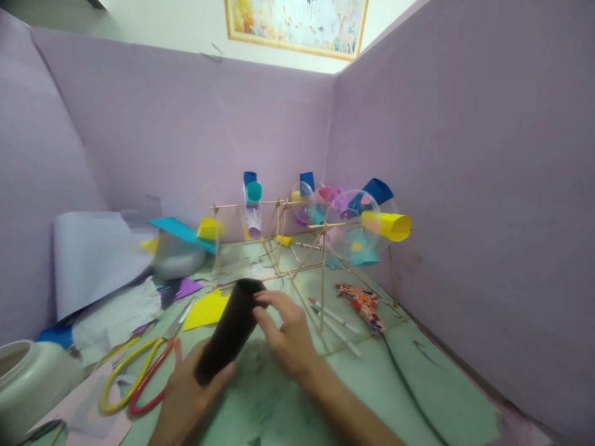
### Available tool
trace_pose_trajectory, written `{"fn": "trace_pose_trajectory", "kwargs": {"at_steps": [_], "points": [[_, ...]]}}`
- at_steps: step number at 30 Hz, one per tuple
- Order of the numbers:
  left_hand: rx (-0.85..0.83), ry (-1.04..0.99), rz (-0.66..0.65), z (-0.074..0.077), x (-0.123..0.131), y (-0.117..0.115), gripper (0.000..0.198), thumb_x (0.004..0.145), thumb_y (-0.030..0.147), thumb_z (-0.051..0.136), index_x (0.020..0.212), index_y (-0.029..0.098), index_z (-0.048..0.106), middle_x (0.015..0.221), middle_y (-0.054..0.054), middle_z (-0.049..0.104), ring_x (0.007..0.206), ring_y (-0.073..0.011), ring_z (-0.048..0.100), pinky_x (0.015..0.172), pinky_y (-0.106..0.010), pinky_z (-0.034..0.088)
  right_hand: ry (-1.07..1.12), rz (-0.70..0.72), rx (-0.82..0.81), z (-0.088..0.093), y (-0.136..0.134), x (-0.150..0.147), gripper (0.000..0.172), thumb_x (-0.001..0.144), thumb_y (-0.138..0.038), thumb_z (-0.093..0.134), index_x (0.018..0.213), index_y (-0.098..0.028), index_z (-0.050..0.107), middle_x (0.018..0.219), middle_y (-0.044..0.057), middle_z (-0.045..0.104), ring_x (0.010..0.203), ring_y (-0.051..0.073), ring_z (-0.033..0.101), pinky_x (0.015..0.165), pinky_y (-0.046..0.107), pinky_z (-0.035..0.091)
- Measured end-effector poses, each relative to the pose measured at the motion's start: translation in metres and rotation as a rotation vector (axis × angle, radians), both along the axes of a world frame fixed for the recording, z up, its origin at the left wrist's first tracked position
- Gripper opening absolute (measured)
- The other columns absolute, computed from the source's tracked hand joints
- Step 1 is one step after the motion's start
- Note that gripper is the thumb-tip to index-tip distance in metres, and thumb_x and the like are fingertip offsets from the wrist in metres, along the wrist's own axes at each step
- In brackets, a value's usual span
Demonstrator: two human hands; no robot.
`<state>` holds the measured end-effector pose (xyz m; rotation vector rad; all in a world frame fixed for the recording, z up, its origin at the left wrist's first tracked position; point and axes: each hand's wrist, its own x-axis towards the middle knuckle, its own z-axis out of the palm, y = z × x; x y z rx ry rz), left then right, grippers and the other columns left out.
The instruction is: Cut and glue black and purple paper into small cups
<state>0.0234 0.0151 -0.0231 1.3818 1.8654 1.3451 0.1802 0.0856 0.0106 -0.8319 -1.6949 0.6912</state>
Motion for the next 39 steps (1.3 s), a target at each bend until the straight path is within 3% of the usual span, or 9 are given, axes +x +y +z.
{"fn": "trace_pose_trajectory", "kwargs": {"at_steps": [3, 5, 8, 11, 15, 19, 24, 34, 39], "points": [[0.024, -0.084, 0.003, 0.006, -0.002, -0.001, 0.043, 0.060, 0.051, 0.063, 0.090, 0.020, 0.062, 0.081, -0.005, 0.068, 0.080, -0.0290, 0.062, 0.070, -0.037, 0.047, 0.144, 0.010, -0.180, -0.008, 0.006, 0.003, 0.017, 0.081, -0.031, 0.053, 0.086, -0.018, 0.062, 0.084, 0.005, 0.065, 0.079, 0.019, 0.061, 0.073, 0.032, 0.047], [0.008, -0.309, 0.014, 0.012, -0.001, -0.001, 0.047, 0.060, 0.054, 0.063, 0.091, 0.019, 0.062, 0.078, -0.005, 0.067, 0.075, -0.0270, 0.062, 0.065, -0.034, 0.048, 0.234, 0.008, -0.248, -0.010, 0.008, 0.004, 0.018, 0.080, -0.033, 0.054, 0.082, -0.017, 0.061, 0.075, 0.003, 0.063, 0.071, 0.017, 0.058, 0.068, 0.030, 0.046], [-0.052, -0.731, -0.006, 0.019, 0.002, 0.000, 0.051, 0.059, 0.053, 0.066, 0.094, 0.017, 0.059, 0.071, -0.004, 0.066, 0.057, -0.0216, 0.061, 0.048, -0.030, 0.047, 0.300, 0.037, -0.280, -0.009, 0.008, 0.003, 0.018, 0.080, -0.033, 0.053, 0.082, -0.017, 0.060, 0.072, 0.002, 0.060, 0.070, 0.016, 0.057, 0.068, 0.029, 0.046], [-0.051, -0.928, -0.023, 0.021, 0.001, 0.003, 0.052, 0.052, 0.046, 0.074, 0.091, 0.017, 0.058, 0.069, -0.002, 0.065, 0.049, -0.0173, 0.058, 0.041, -0.026, 0.044, 0.266, 0.063, -0.279, -0.007, 0.007, 0.003, 0.020, 0.080, -0.034, 0.052, 0.087, -0.017, 0.061, 0.079, 0.004, 0.062, 0.078, 0.018, 0.058, 0.074, 0.030, 0.046], [-0.023, -0.817, 0.039, 0.018, -0.008, 0.008, 0.059, 0.045, 0.040, 0.080, 0.095, 0.017, 0.059, 0.069, 0.000, 0.065, 0.054, -0.0173, 0.059, 0.048, -0.026, 0.048, 0.167, -0.025, -0.261, -0.008, 0.008, 0.004, 0.027, 0.071, -0.036, 0.062, 0.091, -0.018, 0.064, 0.104, 0.010, 0.062, 0.107, 0.025, 0.052, 0.091, 0.037, 0.040], [0.009, -0.610, 0.008, 0.018, -0.010, 0.008, 0.053, 0.047, 0.037, 0.079, 0.094, 0.018, 0.064, 0.087, -0.003, 0.067, 0.068, -0.0180, 0.060, 0.051, -0.022, 0.049, 0.151, 0.002, -0.330, -0.013, 0.012, 0.002, 0.028, 0.069, -0.040, 0.064, 0.086, -0.017, 0.067, 0.095, 0.007, 0.065, 0.093, 0.023, 0.058, 0.083, 0.036, 0.045], [-0.033, -0.714, 0.005, 0.021, -0.012, 0.008, 0.050, 0.048, 0.036, 0.077, 0.094, 0.020, 0.063, 0.099, -0.002, 0.063, 0.078, -0.0215, 0.060, 0.047, -0.024, 0.052, 0.180, 0.086, -0.341, -0.018, 0.008, -0.005, 0.023, 0.073, -0.039, 0.061, 0.082, -0.019, 0.069, 0.078, 0.002, 0.066, 0.081, 0.020, 0.060, 0.074, 0.032, 0.048], [-0.110, -0.755, -0.011, 0.015, -0.018, 0.012, 0.048, 0.050, 0.039, 0.077, 0.093, 0.019, 0.064, 0.099, -0.002, 0.060, 0.074, -0.0187, 0.058, 0.041, -0.022, 0.049, 0.137, 0.142, -0.308, -0.012, 0.000, -0.006, 0.015, 0.072, -0.030, 0.064, 0.081, -0.021, 0.072, 0.093, 0.005, 0.066, 0.100, 0.024, 0.057, 0.090, 0.038, 0.042], [-0.004, -0.595, 0.126, 0.016, -0.014, 0.011, 0.045, 0.051, 0.048, 0.073, 0.082, 0.016, 0.067, 0.084, -0.002, 0.060, 0.068, -0.0174, 0.054, 0.033, -0.018, 0.040, 0.102, 0.209, -0.344, -0.016, -0.005, -0.009, 0.016, 0.072, -0.028, 0.064, 0.084, -0.021, 0.073, 0.107, 0.007, 0.063, 0.117, 0.026, 0.046, 0.100, 0.042, 0.032]]}}
